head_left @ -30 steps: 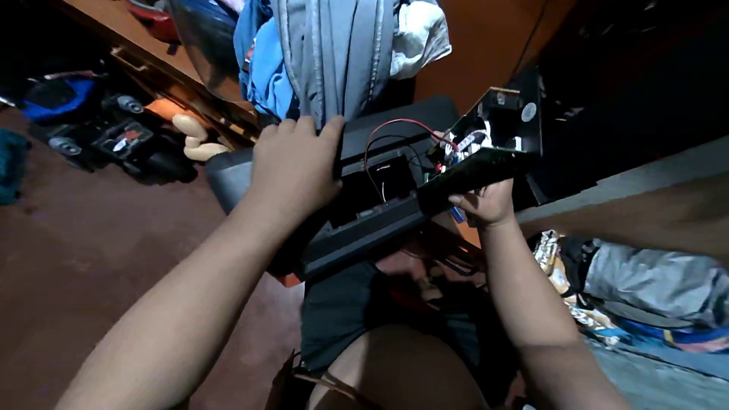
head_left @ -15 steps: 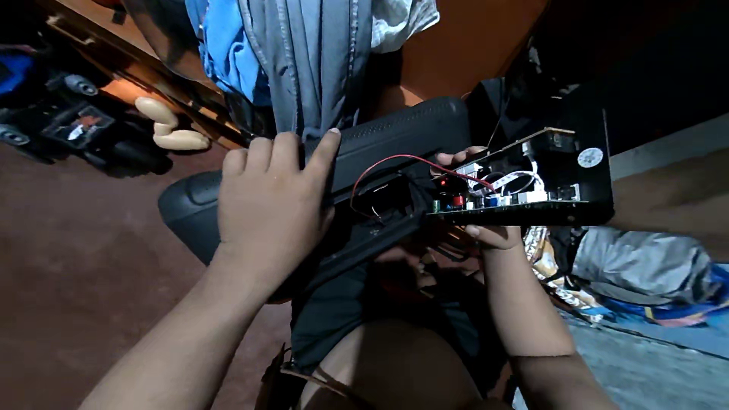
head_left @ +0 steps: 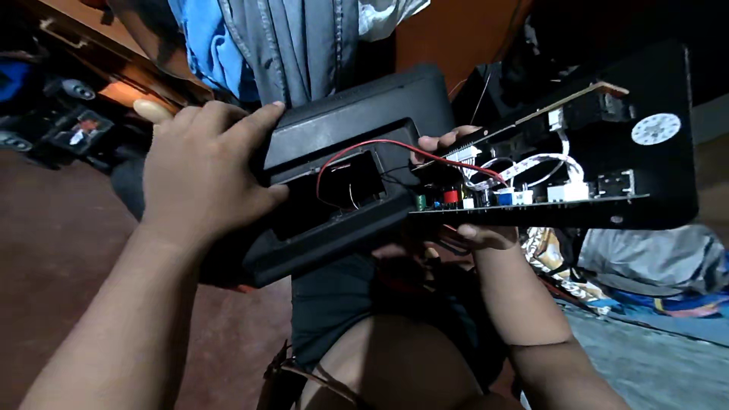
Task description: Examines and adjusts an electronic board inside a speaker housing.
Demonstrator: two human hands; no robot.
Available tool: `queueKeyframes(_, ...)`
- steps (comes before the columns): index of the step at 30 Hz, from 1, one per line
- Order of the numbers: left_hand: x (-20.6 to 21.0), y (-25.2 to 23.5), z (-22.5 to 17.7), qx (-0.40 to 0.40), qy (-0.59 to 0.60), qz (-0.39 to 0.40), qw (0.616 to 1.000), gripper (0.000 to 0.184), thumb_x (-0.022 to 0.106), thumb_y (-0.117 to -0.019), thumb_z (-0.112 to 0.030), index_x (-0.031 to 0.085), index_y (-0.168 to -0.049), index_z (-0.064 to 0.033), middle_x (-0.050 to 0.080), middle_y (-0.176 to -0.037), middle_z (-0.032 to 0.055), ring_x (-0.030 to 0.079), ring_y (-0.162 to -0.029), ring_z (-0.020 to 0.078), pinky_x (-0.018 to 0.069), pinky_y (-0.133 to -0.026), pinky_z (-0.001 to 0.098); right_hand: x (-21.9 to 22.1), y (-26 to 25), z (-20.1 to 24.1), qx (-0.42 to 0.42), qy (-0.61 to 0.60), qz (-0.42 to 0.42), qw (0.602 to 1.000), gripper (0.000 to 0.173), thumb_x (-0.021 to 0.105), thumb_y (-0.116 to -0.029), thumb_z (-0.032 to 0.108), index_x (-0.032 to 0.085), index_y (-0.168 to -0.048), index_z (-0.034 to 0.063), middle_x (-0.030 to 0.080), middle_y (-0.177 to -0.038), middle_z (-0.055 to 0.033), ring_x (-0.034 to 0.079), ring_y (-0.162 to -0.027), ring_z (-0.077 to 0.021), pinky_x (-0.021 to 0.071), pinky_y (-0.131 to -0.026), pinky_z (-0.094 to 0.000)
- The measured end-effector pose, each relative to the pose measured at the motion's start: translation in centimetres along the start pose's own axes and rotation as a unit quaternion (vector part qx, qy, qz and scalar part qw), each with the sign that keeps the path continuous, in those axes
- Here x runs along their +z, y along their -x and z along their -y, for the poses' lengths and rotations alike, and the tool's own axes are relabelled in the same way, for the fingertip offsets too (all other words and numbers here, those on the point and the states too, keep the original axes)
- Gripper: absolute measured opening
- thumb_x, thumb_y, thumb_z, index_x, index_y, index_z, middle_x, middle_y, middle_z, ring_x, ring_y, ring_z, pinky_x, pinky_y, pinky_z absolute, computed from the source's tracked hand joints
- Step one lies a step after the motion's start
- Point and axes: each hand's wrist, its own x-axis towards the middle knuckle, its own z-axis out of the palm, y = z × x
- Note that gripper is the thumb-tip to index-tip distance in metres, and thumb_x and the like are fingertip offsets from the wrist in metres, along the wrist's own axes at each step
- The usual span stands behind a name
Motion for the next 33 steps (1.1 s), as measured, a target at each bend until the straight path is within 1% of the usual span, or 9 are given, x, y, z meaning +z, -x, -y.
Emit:
queueKeyframes(1, -0.1, -0.3, 0.3, 0.0, 0.002, 0.005, 1.0, 0.091, 0.08, -0.0711, -0.038, 0.047, -0.154, -0.0199, 0.056, -0.131, 0.0333, 0.054, -0.115, 0.06, 0.0385, -0.092, 0.077, 0.1, -0.3, 0.3, -0.001, 0.008, 0.002, 1.0, 0.046, 0.078, -0.0889, 0.032, 0.068, -0.13, 0.013, 0.071, -0.127, 0.0064, 0.066, -0.112, -0.0013, 0.0569, -0.091, -0.0224)
queueKeyframes(3, -0.1, -0.8, 0.8, 0.002, 0.004, 0.011, 1.0, 0.09, 0.08, -0.0714, -0.039, 0.048, -0.153, -0.018, 0.057, -0.13, 0.0339, 0.054, -0.115, 0.0597, 0.0387, -0.092, 0.0765, 1.4, -2.6, 2.8, -0.033, 0.056, 0.032, 0.997, 0.068, 0.081, -0.0869, 0.033, 0.051, -0.141, 0.0042, 0.058, -0.14, 0.0006, 0.056, -0.126, -0.0044, 0.0494, -0.103, -0.0217)
queueKeyframes(4, -0.1, -1.1, 1.0, 0.0, 0.004, 0.016, 1.0, 0.09, 0.08, -0.0713, -0.039, 0.049, -0.153, -0.0182, 0.057, -0.13, 0.0337, 0.054, -0.116, 0.0592, 0.0388, -0.093, 0.0764, 2.3, -3.5, 3.7, -0.05, 0.059, 0.02, 0.997, 0.066, 0.083, -0.0848, 0.034, 0.053, -0.134, 0.002, 0.061, -0.132, -0.0004, 0.058, -0.119, -0.0034, 0.0515, -0.098, -0.0194)
queueKeyframes(8, -0.3, -2.1, 1.2, -0.013, 0.011, 0.038, 0.999, 0.09, 0.084, -0.0718, -0.034, 0.049, -0.153, -0.0208, 0.057, -0.131, 0.0325, 0.053, -0.119, 0.0587, 0.0387, -0.093, 0.0776, 0.0, -1.9, 1.3, -0.166, 0.101, -0.001, 0.981, 0.034, 0.074, -0.094, 0.023, 0.07, -0.128, 0.0229, 0.073, -0.12, 0.0117, 0.067, -0.111, 0.0006, 0.0572, -0.095, -0.0233)
queueKeyframes(14, -0.2, -3.4, 0.5, -0.024, 0.006, 0.059, 0.998, 0.09, 0.087, -0.0729, -0.04, 0.05, -0.153, -0.022, 0.059, -0.129, 0.0302, 0.054, -0.119, 0.0549, 0.0388, -0.097, 0.0751, -0.6, -2.7, 2.5, -0.24, 0.178, -0.036, 0.954, 0.04, 0.077, -0.0913, 0.018, 0.066, -0.129, 0.0241, 0.072, -0.12, 0.0118, 0.068, -0.111, -0.0012, 0.0582, -0.096, -0.0252)
queueKeyframes(18, -0.5, -4.1, 0.0, -0.026, 0.017, 0.079, 0.996, 0.088, 0.083, -0.0759, -0.047, 0.05, -0.152, -0.0194, 0.058, -0.132, 0.0312, 0.054, -0.122, 0.055, 0.0376, -0.099, 0.076, -1.0, -4.0, 3.8, -0.249, 0.284, -0.065, 0.924, 0.046, 0.084, -0.0858, 0.03, 0.064, -0.127, 0.0229, 0.072, -0.115, 0.0151, 0.068, -0.107, 0.0002, 0.0594, -0.095, -0.026)
queueKeyframes(21, -0.7, -4.7, -0.2, -0.038, 0.034, 0.092, 0.994, 0.078, 0.07, -0.0831, -0.05, 0.051, -0.152, -0.018, 0.058, -0.136, 0.0291, 0.052, -0.128, 0.0526, 0.0365, -0.102, 0.0752, -1.1, -6.1, 4.9, -0.256, 0.342, -0.066, 0.902, 0.063, 0.088, -0.0795, 0.04, 0.054, -0.127, 0.0166, 0.069, -0.111, 0.0166, 0.068, -0.103, 0.001, 0.0604, -0.091, -0.0246)
queueKeyframes(28, -1.4, -4.8, -0.3, -0.105, 0.146, 0.069, 0.981, 0.049, 0.037, -0.1059, -0.047, 0.061, -0.143, -0.0251, 0.06, -0.144, 0.0112, 0.051, -0.139, 0.0345, 0.0358, -0.109, 0.0689, -0.5, -10.1, 6.4, -0.201, 0.34, 0.03, 0.918, 0.078, 0.087, -0.0756, 0.022, 0.049, -0.138, -0.0073, 0.058, -0.131, -0.0046, 0.063, -0.118, -0.011, 0.0598, -0.099, -0.0312)
queueKeyframes(33, -1.7, -4.9, -0.6, -0.137, 0.241, 0.02, 0.961, 0.055, 0.031, -0.1091, -0.05, 0.068, -0.126, -0.0141, 0.068, -0.123, 0.0137, 0.062, -0.12, 0.0286, 0.0436, -0.099, 0.0652, -0.5, -13.0, 6.2, -0.095, 0.373, 0.078, 0.92, 0.078, 0.086, -0.0729, 0.021, 0.053, -0.138, -0.0066, 0.06, -0.133, -0.0126, 0.063, -0.119, -0.0166, 0.0601, -0.096, -0.0325)
